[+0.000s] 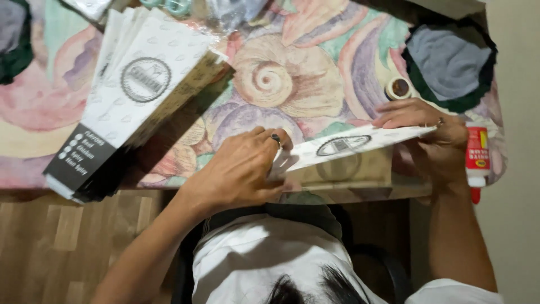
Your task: Folding and stacking paper shawarma sleeves on a table.
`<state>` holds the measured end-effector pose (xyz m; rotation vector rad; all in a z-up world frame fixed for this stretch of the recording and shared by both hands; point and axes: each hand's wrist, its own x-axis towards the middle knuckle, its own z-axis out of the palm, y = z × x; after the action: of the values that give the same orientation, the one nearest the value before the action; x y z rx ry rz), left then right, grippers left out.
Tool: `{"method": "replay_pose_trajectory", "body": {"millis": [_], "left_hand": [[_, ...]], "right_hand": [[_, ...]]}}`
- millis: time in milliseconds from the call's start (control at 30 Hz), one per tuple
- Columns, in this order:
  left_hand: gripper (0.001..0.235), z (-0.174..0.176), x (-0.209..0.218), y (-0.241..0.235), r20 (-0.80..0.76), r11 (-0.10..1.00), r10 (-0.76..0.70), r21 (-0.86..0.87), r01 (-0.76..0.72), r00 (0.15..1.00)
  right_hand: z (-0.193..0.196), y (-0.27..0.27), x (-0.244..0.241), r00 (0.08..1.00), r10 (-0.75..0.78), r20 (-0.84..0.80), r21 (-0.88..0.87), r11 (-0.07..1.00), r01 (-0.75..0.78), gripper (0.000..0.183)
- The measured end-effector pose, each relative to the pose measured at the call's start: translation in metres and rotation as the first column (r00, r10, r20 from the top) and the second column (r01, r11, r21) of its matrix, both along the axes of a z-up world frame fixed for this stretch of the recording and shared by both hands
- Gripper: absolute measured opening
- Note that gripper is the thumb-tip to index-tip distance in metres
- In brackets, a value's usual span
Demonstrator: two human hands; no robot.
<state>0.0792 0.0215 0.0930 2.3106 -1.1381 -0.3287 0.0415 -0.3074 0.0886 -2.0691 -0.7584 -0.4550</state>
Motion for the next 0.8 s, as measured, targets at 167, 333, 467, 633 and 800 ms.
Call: {"method": "replay_pose_trajectory", "body": {"millis": [167, 333, 467, 633, 800], "left_hand": [[0.069, 0.018, -0.008, 0.025, -0.239, 0.990, -0.099, -0.120, 0.072, 0.966], [0.077, 0.008, -0.026, 0.070, -0.288, 0.931, 0.037, -0.337, -0.137, 0.957], [0.072, 0.023, -0.040, 0.110, -0.320, 0.874, 0.173, -0.387, -0.295, 0.931], [0.078, 0.026, -0.048, 0.143, -0.258, 0.830, 0.350, -0.360, -0.426, 0.900], [0.090, 0.034, -0.050, 0.158, -0.232, 0.819, 0.455, -0.270, -0.506, 0.860]], "right_hand": [[0.043, 0.057, 0.022, 0.985, 0.174, 0.017, -0.016, 0.985, -0.174, 0.006], [0.043, 0.082, 0.056, 0.982, 0.180, -0.051, -0.085, 0.979, -0.184, 0.042], [0.021, 0.105, 0.077, 0.827, 0.062, -0.558, 0.050, 0.998, -0.041, 0.053], [0.010, 0.145, 0.090, 0.858, 0.058, -0.511, 0.150, 0.988, 0.023, 0.014], [0.032, 0.177, 0.099, 0.862, 0.138, -0.488, 0.089, 0.990, -0.108, 0.025]]}}
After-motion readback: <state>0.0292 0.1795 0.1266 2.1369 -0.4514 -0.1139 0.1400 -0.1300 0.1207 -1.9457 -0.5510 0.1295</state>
